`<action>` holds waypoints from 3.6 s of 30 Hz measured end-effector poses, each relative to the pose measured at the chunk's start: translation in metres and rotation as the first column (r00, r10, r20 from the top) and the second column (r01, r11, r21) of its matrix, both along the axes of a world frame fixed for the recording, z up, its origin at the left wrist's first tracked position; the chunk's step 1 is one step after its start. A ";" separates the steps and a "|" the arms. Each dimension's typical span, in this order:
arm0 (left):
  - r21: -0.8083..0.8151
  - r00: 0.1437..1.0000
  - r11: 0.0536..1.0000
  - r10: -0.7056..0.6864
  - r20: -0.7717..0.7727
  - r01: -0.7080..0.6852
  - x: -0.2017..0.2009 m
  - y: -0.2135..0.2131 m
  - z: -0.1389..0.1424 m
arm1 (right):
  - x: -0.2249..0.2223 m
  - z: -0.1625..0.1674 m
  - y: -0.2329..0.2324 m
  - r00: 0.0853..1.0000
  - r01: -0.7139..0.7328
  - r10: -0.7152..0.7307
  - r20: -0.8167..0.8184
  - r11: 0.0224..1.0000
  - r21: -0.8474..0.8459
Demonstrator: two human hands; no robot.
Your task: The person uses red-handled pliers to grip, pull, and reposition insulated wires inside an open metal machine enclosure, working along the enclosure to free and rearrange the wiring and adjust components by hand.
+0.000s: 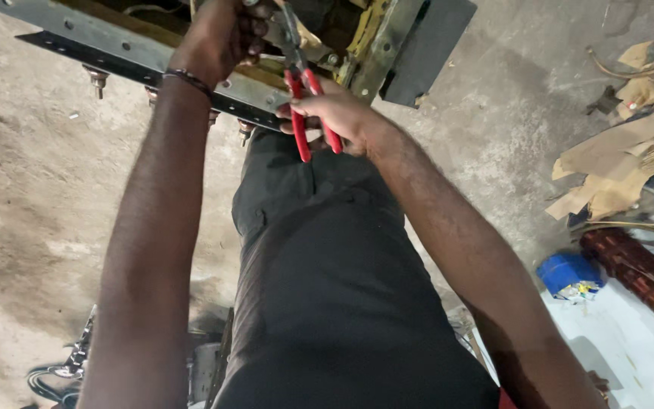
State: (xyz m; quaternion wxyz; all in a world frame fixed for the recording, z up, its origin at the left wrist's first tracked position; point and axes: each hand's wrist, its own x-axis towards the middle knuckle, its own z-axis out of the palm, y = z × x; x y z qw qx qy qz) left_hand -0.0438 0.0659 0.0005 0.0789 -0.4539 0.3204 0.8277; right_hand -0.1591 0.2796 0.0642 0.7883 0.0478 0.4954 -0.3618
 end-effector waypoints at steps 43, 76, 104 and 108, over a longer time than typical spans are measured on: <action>-0.133 0.786 0.812 -0.583 -0.206 0.568 0.026 -0.037 -0.045 | 0.084 0.012 -0.022 0.911 0.182 -0.097 -0.401 0.967 0.180; -0.545 0.844 0.671 0.518 -0.139 -0.502 -0.003 0.104 -0.058 | -0.088 -0.119 0.057 -0.094 0.257 0.074 -0.993 0.965 0.047; -0.933 0.964 0.282 -0.209 0.168 0.223 0.025 0.055 -0.005 | -0.109 -0.136 0.091 0.099 0.155 -0.024 -0.995 0.988 -0.008; -0.923 0.958 0.281 -0.185 0.219 0.265 0.025 0.054 0.007 | -0.109 -0.087 0.090 0.069 0.087 -0.103 -0.992 0.992 -0.097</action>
